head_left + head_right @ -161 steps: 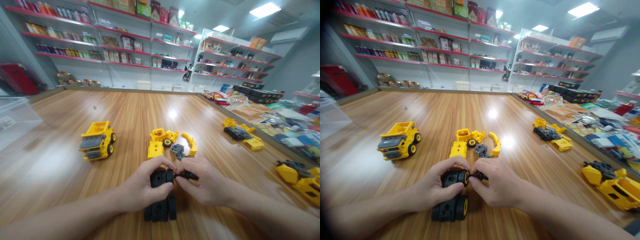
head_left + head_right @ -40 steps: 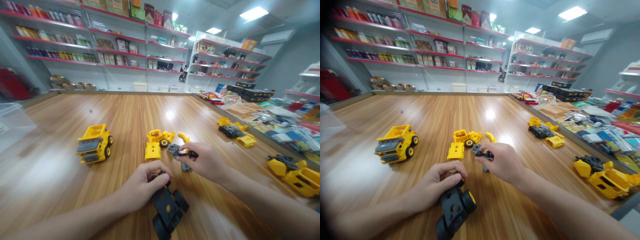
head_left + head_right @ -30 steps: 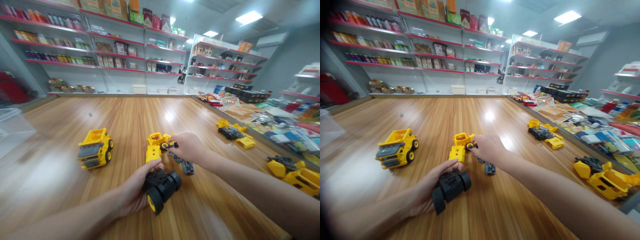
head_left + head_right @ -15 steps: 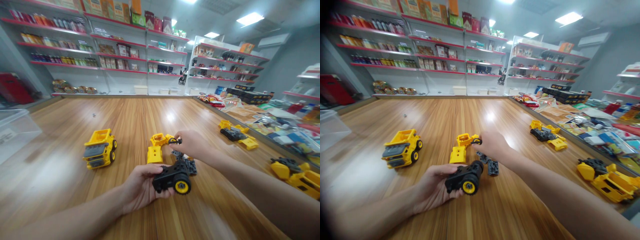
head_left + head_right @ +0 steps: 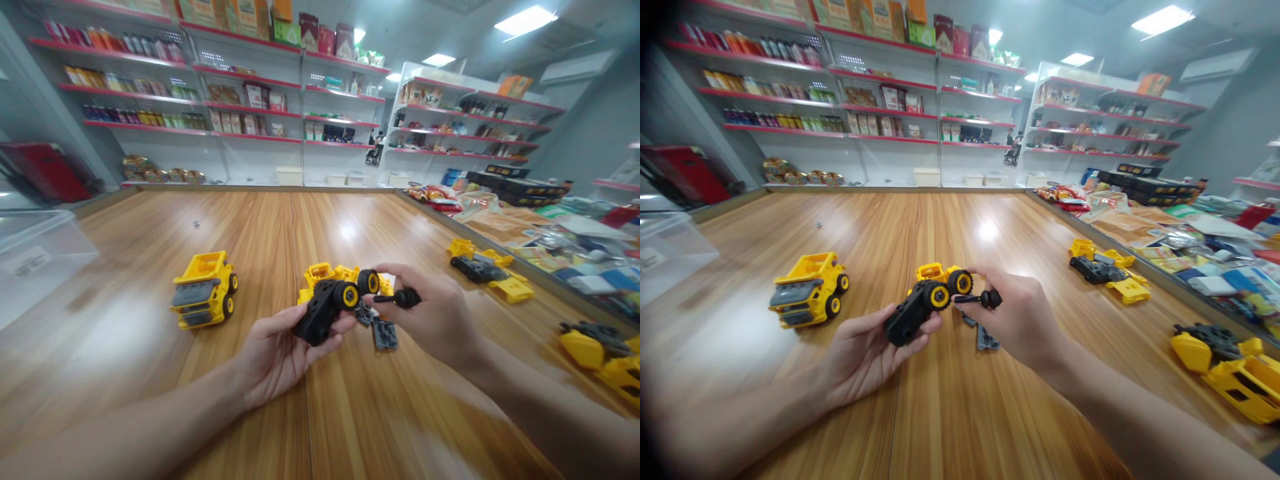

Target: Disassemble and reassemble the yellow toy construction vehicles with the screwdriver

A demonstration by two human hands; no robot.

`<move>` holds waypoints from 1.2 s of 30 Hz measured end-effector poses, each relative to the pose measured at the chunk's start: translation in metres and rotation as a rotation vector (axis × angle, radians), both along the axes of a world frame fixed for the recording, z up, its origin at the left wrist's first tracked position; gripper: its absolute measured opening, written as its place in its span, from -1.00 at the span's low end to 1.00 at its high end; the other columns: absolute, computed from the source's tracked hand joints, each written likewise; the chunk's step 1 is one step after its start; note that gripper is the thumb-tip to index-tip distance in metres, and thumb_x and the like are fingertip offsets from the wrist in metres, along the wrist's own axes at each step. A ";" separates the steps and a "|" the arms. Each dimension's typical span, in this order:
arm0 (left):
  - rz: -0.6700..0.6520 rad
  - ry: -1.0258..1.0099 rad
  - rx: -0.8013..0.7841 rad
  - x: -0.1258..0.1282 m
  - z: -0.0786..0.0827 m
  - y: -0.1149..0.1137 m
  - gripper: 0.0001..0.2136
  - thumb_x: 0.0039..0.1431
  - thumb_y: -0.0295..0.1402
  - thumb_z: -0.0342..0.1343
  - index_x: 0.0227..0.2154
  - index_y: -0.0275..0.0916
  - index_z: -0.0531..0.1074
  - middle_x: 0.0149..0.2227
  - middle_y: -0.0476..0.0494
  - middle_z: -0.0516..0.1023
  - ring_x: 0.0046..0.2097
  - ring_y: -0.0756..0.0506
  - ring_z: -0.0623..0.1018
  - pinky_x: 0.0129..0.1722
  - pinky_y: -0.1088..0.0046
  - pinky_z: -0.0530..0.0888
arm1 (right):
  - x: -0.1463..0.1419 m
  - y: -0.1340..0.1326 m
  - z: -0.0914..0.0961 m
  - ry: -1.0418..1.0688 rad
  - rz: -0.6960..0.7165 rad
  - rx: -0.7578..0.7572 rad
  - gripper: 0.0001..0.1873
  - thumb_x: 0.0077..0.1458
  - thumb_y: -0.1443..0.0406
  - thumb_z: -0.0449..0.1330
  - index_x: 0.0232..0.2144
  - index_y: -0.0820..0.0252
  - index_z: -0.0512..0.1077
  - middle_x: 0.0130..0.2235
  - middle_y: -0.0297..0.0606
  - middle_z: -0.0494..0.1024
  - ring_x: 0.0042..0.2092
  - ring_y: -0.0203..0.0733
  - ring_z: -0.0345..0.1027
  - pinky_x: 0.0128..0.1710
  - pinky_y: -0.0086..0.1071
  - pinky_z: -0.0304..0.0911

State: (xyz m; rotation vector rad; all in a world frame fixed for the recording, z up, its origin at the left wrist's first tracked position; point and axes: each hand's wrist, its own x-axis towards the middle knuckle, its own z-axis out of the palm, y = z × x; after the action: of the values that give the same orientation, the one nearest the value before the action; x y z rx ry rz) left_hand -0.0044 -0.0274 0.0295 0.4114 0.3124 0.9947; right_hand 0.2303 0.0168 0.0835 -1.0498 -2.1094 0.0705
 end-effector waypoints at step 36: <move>-0.114 0.061 0.170 0.005 -0.008 -0.004 -0.15 -0.02 0.29 -0.16 0.05 -0.37 0.43 0.00 -0.42 0.57 0.06 -0.28 0.54 0.04 0.20 0.45 | -0.020 -0.021 -0.013 0.038 0.558 -0.129 -0.66 0.12 0.33 0.27 -0.03 0.17 0.39 -0.36 -0.33 0.55 -0.36 -0.30 0.42 -0.33 -0.44 0.29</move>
State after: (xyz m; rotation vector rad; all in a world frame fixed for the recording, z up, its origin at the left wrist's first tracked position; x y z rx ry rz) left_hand 0.0006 -0.0310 0.0215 0.6084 0.2576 0.9012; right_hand 0.2108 -0.0038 0.0701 -0.4950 -2.3263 0.4980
